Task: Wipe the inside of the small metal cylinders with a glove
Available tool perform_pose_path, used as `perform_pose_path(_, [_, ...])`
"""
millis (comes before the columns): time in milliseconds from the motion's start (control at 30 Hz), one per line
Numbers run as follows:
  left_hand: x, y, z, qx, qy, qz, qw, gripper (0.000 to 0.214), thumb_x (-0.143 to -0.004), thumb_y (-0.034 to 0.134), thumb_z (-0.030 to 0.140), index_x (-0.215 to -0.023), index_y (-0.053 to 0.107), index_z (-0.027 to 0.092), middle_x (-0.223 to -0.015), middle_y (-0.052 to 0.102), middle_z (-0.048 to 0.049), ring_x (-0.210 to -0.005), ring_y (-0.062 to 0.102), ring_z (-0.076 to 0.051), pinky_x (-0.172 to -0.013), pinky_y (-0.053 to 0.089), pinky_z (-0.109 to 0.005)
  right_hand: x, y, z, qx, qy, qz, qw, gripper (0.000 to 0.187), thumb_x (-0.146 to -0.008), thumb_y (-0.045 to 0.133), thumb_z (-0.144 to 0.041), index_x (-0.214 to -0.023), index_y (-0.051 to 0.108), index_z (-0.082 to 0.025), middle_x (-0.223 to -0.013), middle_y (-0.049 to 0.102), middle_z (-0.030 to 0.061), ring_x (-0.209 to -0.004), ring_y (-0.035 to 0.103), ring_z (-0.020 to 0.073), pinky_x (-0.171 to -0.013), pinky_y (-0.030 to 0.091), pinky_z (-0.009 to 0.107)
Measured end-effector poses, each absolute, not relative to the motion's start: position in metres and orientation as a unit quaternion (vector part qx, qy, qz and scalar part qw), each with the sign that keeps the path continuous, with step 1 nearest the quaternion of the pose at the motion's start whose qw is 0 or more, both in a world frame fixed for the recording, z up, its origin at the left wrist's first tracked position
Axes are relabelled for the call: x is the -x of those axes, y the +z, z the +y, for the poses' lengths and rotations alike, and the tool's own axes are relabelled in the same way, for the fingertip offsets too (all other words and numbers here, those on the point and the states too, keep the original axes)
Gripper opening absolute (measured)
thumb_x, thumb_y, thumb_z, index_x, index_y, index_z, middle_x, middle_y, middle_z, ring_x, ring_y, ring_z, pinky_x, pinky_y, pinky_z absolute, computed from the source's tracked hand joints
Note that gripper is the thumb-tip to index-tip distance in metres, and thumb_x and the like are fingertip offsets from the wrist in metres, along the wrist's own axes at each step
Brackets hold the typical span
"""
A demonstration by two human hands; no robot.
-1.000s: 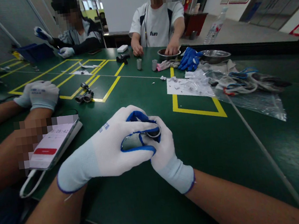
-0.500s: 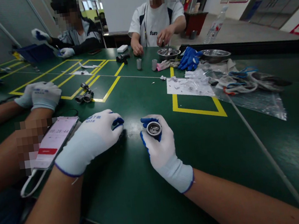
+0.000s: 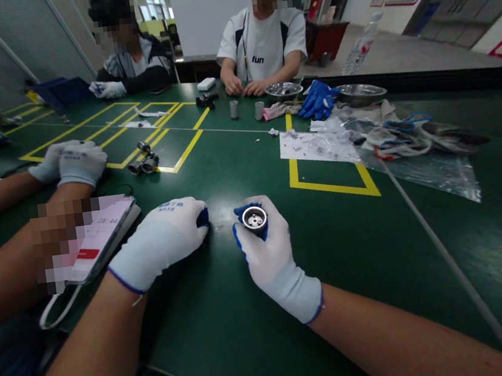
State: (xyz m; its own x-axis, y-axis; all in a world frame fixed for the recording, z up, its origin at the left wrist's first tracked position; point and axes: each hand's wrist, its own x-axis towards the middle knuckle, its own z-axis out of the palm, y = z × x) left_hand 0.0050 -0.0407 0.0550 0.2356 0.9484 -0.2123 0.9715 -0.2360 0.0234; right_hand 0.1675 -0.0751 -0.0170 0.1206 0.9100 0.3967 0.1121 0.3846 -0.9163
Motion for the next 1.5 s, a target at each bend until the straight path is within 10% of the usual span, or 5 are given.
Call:
perform_pose_path(533, [-0.007, 0.072, -0.053, -0.796, 0.267, 0.448, 0.308, 0.013, -0.088, 0.076, 0.027, -0.098, 0.074, 0.018, -0.094, 0.079, -0.0009, -0.082, 0.072, -0.018, -0.082, 0.059, -0.031, -0.168, -0.017, -0.074, 0.444, 0.332, -0.587, 0.591, 0.006, -0.087, 0.061, -0.023, -0.088, 0.056, -0.025, -0.089, 0.062, 0.0029, -0.085, 0.064, 0.0240, -0.076, 0.053, 0.039])
perform_pose_path(1500, [-0.010, 0.067, -0.050, -0.792, 0.246, 0.418, 0.371, 0.008, -0.083, 0.079, 0.026, -0.077, 0.080, 0.021, -0.086, 0.070, -0.0005, -0.078, 0.069, -0.018, -0.075, 0.056, -0.032, -0.167, -0.011, -0.076, 0.440, 0.307, -0.667, 0.517, 0.015, -0.082, 0.059, -0.016, -0.083, 0.048, -0.025, -0.089, 0.055, 0.0013, -0.080, 0.059, 0.0209, -0.069, 0.052, 0.036])
